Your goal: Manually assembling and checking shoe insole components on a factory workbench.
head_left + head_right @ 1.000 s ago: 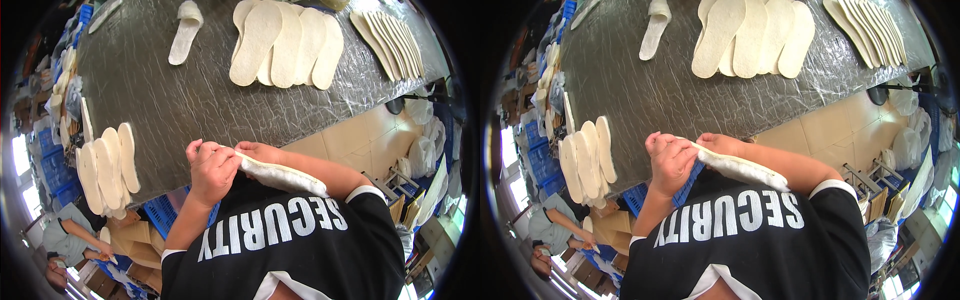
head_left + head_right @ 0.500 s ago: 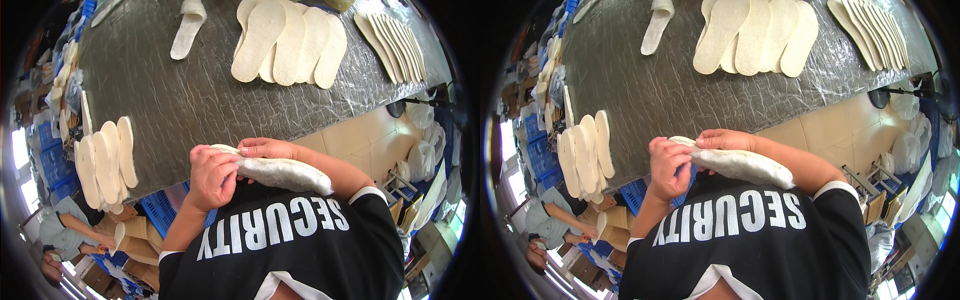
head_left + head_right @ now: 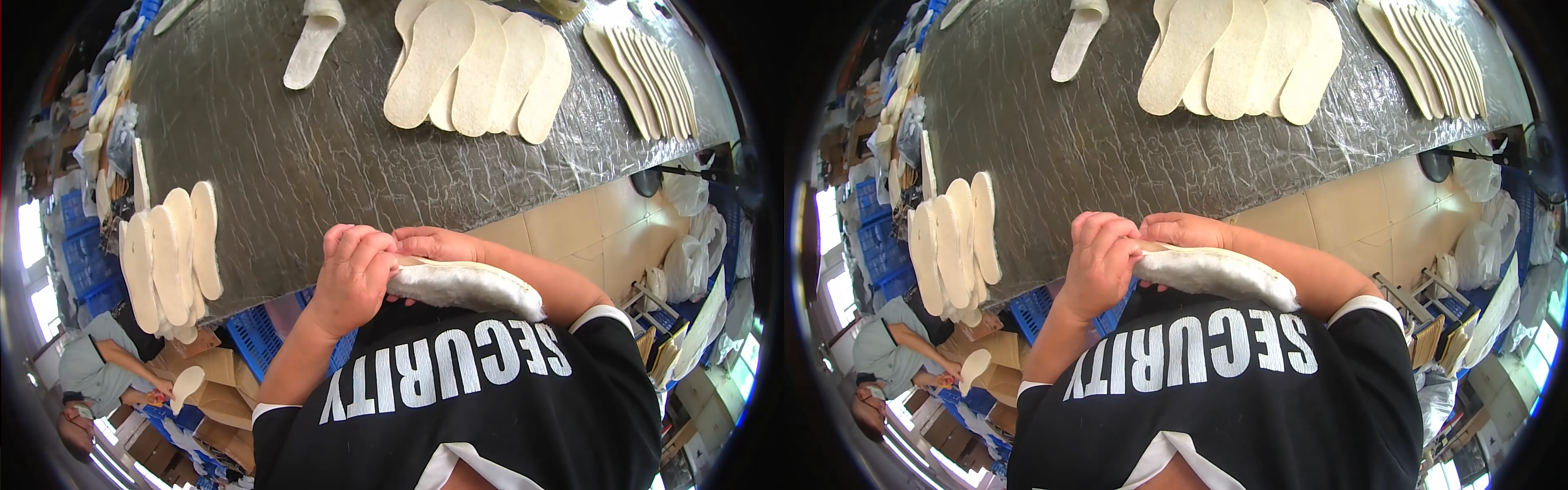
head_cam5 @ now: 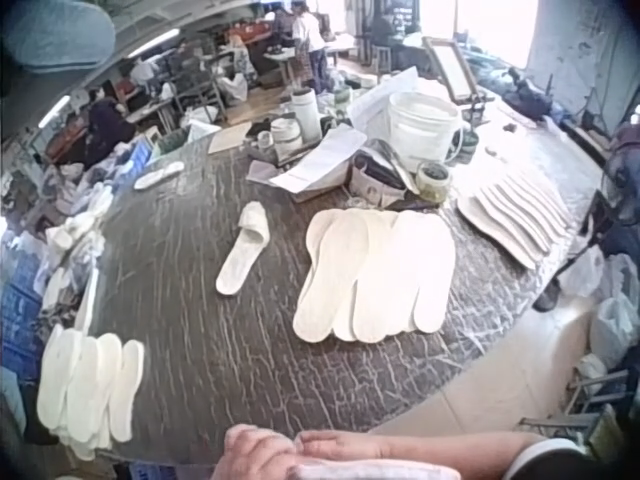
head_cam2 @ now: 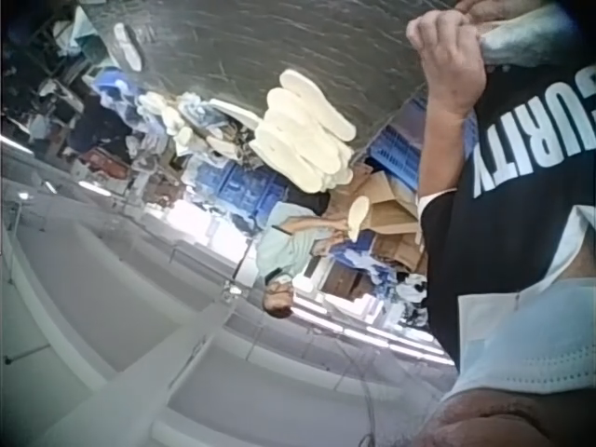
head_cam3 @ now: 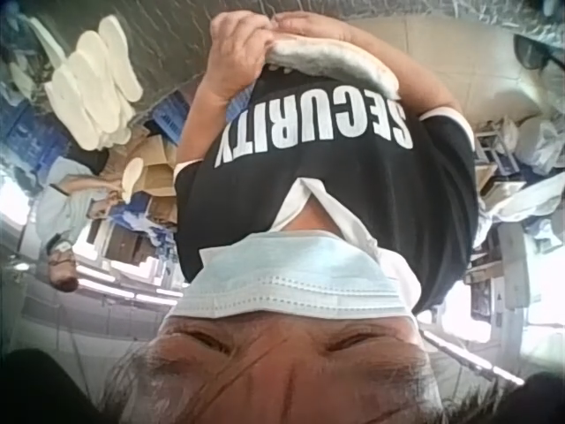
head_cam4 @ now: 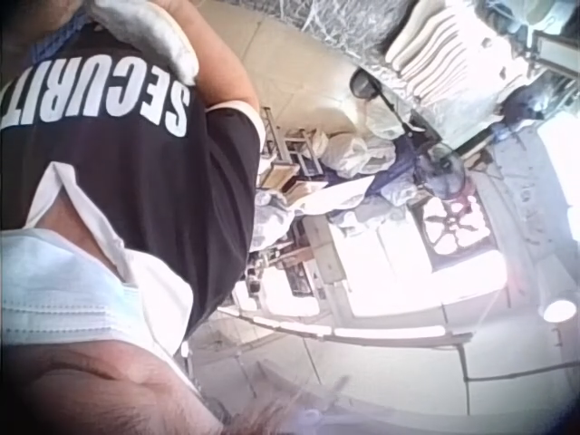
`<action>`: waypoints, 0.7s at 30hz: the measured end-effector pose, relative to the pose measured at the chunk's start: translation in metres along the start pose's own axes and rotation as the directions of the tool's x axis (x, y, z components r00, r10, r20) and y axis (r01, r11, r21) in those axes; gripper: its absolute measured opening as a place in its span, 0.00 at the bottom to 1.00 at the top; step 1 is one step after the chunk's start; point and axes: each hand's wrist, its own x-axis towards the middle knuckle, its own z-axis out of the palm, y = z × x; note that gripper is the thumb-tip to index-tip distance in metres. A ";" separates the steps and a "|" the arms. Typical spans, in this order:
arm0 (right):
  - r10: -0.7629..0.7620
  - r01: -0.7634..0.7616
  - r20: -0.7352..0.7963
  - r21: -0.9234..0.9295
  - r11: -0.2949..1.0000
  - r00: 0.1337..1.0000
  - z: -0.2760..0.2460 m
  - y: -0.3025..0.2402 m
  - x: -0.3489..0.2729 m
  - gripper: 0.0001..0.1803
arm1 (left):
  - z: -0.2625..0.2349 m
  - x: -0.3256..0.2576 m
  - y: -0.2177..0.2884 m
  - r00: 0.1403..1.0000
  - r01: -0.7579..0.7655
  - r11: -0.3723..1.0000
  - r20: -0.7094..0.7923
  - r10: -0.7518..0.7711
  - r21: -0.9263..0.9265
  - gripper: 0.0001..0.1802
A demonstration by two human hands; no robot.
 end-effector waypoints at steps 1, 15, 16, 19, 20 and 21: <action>-0.009 0.008 0.017 0.030 1.000 1.000 0.000 0.000 0.000 0.17 | 0.002 -0.002 -0.001 1.000 0.000 1.000 -0.001 0.000 0.001 0.06; -0.043 0.096 0.116 -0.512 0.854 0.992 -0.018 -0.025 -0.015 0.27 | 0.000 -0.012 0.002 0.981 0.191 0.979 -0.006 -0.192 -0.074 0.07; -0.081 0.163 0.152 -0.667 0.727 0.985 -0.023 -0.037 -0.019 0.25 | 0.001 -0.013 0.002 0.981 0.192 0.979 -0.007 -0.193 -0.073 0.07; 0.072 0.103 0.137 -0.929 0.356 0.988 -0.007 -0.073 -0.035 0.29 | 0.005 -0.018 0.001 0.978 0.210 0.976 0.001 -0.210 -0.064 0.07; 0.001 0.131 0.134 -0.967 0.219 0.991 0.001 -0.075 -0.037 0.28 | 0.006 -0.019 0.002 0.976 0.215 0.975 -0.002 -0.216 -0.051 0.08; -0.001 0.127 0.130 -0.967 0.220 0.991 0.012 -0.073 -0.034 0.28 | 0.009 -0.019 0.003 0.976 0.217 0.975 -0.003 -0.217 -0.041 0.09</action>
